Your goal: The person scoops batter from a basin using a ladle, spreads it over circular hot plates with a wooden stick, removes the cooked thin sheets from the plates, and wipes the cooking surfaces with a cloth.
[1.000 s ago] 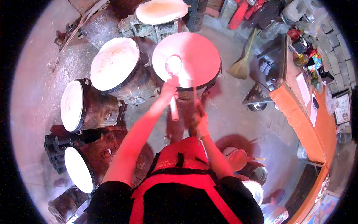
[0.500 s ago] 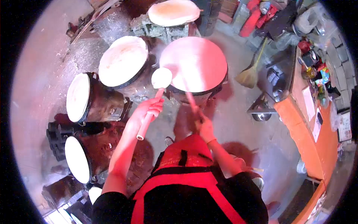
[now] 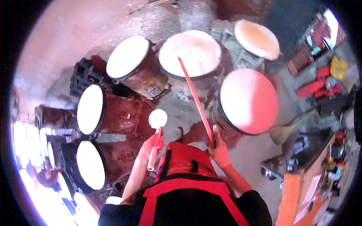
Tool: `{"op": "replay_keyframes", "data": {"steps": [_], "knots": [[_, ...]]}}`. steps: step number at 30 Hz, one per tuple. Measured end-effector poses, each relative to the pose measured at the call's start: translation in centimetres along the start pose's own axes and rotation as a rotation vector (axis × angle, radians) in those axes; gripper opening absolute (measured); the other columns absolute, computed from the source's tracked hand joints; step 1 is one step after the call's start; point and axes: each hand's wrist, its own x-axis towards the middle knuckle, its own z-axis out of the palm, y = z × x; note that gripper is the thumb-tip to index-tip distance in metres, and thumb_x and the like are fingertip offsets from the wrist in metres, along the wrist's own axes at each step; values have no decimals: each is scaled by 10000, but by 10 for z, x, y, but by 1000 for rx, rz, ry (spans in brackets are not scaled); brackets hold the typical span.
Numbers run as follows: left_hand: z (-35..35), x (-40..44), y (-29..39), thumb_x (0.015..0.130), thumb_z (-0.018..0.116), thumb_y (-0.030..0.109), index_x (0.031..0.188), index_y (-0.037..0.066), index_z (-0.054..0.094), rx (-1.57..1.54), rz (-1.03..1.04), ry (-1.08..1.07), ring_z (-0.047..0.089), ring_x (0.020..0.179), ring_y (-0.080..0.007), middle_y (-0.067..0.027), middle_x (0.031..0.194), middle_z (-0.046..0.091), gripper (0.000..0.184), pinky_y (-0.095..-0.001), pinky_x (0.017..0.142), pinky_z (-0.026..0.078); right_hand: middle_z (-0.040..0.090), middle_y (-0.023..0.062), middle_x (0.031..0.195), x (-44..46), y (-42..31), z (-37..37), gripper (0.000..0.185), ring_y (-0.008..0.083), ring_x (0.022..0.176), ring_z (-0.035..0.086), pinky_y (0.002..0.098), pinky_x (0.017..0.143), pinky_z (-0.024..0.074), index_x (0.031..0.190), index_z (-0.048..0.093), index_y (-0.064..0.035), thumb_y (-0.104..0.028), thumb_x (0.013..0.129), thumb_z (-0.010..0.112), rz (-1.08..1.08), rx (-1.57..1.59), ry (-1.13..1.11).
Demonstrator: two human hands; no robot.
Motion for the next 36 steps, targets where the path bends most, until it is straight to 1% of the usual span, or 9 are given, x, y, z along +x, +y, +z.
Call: {"op": "replay_keyframes", "data": {"steps": [8, 14, 21, 23, 24, 27, 31, 32, 36], "knots": [[-12, 7, 99, 930, 516, 207, 1009, 0, 461, 6, 268, 24, 365, 515, -69, -35, 732, 427, 228, -161, 358, 299, 611, 130, 902, 266, -29, 153, 409, 299, 700, 644, 416, 611, 522, 1141, 480, -86, -267, 795, 604, -459, -728, -183], [19, 13, 192, 929, 533, 264, 1025, 25, 470, 196, 403, 25, 345, 510, -44, 11, 699, 397, 265, -154, 377, 260, 588, 172, 1050, 404, -77, 241, 773, 299, 807, 628, 436, 643, 512, 1351, 329, -28, -430, 763, 629, -247, -881, -133], [65, 32, 262, 942, 507, 257, 1034, 28, 476, 180, 354, -51, 327, 498, -40, 9, 691, 401, 248, -154, 369, 249, 609, 128, 924, 444, -48, 249, 383, 252, 624, 599, 388, 511, 490, 1094, 539, -39, -235, 776, 623, -373, -868, -7], [76, 42, 272, 943, 506, 257, 1040, 26, 470, 157, 297, -66, 329, 498, -40, 6, 697, 404, 253, -154, 365, 254, 597, 97, 820, 452, -35, 238, 318, 210, 547, 556, 355, 434, 449, 1113, 528, -49, -144, 813, 574, -508, -1541, 361], [82, 46, 275, 943, 505, 257, 1042, 25, 467, 149, 267, -72, 330, 497, -40, 4, 701, 406, 256, -154, 363, 257, 603, 109, 806, 459, -47, 219, 269, 220, 568, 565, 361, 470, 454, 1064, 553, -47, -150, 816, 571, -529, -1598, 413], [105, 55, 275, 941, 508, 256, 1056, 22, 459, 162, 234, -111, 335, 498, -41, -1, 713, 413, 266, -149, 361, 265, 619, 145, 762, 494, -142, 108, 172, 253, 630, 594, 377, 577, 470, 917, 628, -39, -170, 826, 564, -302, -472, 142], [132, 68, 266, 938, 514, 244, 1061, 16, 466, 165, 195, -124, 341, 498, -41, -7, 716, 419, 264, -145, 355, 267, 648, 130, 758, 559, -133, -96, 230, 209, 623, 578, 347, 591, 478, 862, 653, -5, -227, 811, 626, -361, -1109, 544], [138, 70, 263, 938, 514, 242, 1063, 13, 468, 156, 179, -138, 341, 497, -41, -9, 716, 420, 265, -145, 353, 267, 614, 63, 709, 584, -157, -142, 286, 149, 616, 533, 317, 577, 458, 886, 657, 11, -263, 803, 653, 97, -636, 517], [160, 88, 247, 946, 490, 239, 1069, 2, 482, -3, 77, -202, 356, 492, -46, -27, 719, 433, 267, -149, 346, 278, 555, 40, 647, 596, -112, -289, 367, 150, 585, 489, 298, 543, 409, 764, 617, 30, -328, 741, 692, 94, -249, 876]]}}
